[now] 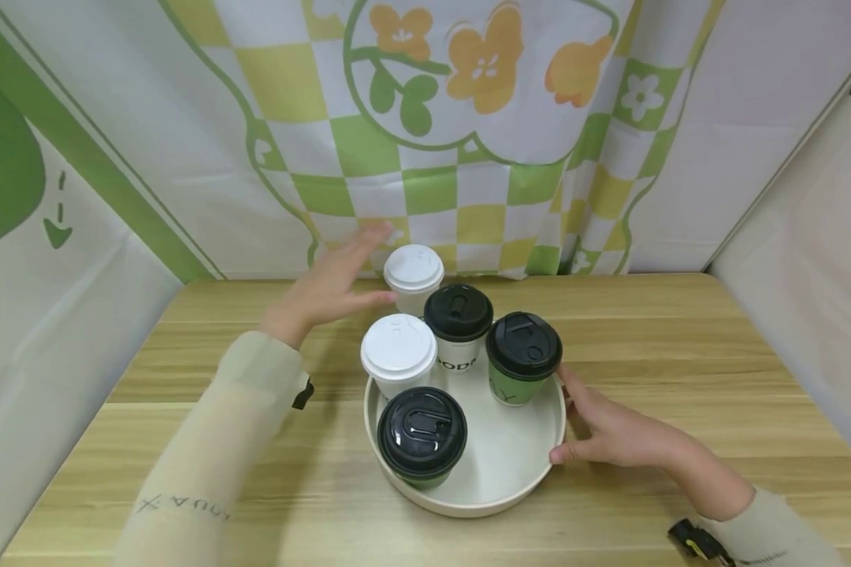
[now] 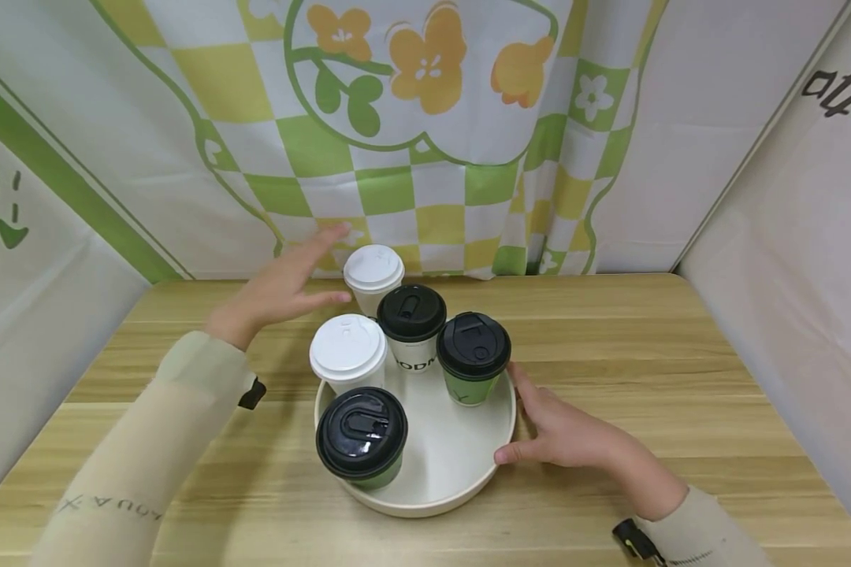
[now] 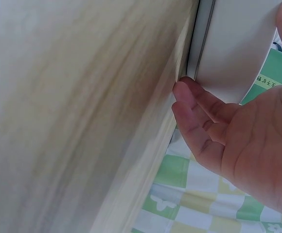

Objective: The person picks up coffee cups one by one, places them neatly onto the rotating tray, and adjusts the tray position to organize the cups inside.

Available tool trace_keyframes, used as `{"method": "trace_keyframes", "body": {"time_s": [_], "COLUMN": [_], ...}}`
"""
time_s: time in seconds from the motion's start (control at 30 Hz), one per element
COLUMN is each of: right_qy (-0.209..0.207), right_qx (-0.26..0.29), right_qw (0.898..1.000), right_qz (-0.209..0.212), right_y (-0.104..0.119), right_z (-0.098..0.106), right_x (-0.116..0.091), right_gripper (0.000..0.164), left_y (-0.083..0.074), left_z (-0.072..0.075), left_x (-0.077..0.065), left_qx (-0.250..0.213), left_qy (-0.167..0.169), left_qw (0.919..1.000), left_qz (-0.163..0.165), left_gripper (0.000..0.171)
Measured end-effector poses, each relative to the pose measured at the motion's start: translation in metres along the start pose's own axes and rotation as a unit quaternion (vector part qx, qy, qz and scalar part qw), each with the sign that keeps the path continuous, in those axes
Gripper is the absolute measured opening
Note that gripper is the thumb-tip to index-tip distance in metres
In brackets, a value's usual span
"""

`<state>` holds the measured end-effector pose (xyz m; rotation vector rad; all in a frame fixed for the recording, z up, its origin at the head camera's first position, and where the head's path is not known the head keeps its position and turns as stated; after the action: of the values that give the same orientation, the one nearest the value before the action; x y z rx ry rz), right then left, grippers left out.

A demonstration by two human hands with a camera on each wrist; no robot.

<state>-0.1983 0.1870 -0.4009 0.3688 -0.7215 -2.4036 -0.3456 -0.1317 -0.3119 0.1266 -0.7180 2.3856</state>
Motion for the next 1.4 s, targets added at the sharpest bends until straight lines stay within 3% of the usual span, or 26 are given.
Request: {"method": "trace_keyframes", "body": {"time_s": [0.23,0.6,1.13,1.4], "right_qy": [0.009,0.004,0.006,0.006], "right_qx": [0.004,0.004,0.003,0.004], "right_qw": [1.0,1.0,1.0,1.0], "right_qz": [-0.003,0.005,0.004,-0.002], "right_y": [0.001,0.001,0.001,0.0], "right_z": [0.0,-0.001,-0.003,-0.002], "right_x": [0.0,0.0,0.002,0.001], "right_gripper": [0.122,0.122,0.122,0.122], "left_y": [0.003,0.009,0.02,0.02], "left_z": [-0.014,-0.027,-0.041,-0.042], "left_x": [0.01,0.021,0.026,0.028], "left_qx": [-0.045,-0.072,-0.104,-0.142], "left_qy": [0.014,0.024,0.022,-0.002], "left_qw": [0.9987,0.996,0.9936,0.989], "left_qz": [0.019,0.047,0.039,0.042], "left_gripper": [0.098,0.102,0.102,0.098]}}
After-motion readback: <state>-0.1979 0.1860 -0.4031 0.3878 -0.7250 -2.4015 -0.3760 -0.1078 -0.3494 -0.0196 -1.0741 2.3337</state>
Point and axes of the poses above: each hand's wrist, its own x-axis towards the middle knuckle, its own z-axis out of the back of the hand, y = z × x, the point moved 8 cm from there along x, towards the middle knuckle, and after that the axes turned 9 degrees about -x, right-handed, at the moved point
